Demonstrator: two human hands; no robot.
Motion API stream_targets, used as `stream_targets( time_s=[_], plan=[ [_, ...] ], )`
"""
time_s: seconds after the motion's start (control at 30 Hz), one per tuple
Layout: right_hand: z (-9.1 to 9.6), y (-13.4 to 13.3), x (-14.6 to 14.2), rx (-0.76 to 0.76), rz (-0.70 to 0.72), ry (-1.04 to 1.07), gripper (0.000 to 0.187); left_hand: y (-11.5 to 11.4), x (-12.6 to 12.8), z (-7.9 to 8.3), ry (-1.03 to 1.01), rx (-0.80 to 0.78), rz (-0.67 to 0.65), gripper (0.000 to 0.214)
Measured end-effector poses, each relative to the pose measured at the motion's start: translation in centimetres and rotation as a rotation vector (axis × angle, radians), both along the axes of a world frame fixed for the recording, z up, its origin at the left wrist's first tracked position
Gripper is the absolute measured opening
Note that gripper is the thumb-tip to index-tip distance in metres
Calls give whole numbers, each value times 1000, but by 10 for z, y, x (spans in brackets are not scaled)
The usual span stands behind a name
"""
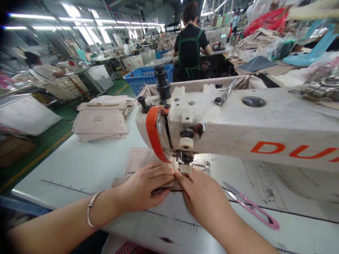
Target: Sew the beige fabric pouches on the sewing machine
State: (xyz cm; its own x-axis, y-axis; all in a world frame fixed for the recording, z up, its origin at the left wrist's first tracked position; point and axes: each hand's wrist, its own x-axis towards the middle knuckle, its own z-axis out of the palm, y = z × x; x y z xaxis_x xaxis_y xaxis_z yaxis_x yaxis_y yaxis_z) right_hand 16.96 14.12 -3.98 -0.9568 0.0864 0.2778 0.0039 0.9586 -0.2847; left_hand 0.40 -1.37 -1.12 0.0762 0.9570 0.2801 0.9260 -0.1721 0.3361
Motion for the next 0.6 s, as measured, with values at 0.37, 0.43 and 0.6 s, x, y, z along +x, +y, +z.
stream_targets(
  time_s=[0.37,0.43,0.6],
  plan=[
    [6,-1,-7,-76,-70,-48,51,21,-22,0,-8,24,7,24],
    [7,0,-6,-97,-72,13,47,22,-30,-2,-6,29,-42,23],
    [10,8,-3,-15,-189,172,22,20,-60,-3,-49,45,-138,19]
  ],
)
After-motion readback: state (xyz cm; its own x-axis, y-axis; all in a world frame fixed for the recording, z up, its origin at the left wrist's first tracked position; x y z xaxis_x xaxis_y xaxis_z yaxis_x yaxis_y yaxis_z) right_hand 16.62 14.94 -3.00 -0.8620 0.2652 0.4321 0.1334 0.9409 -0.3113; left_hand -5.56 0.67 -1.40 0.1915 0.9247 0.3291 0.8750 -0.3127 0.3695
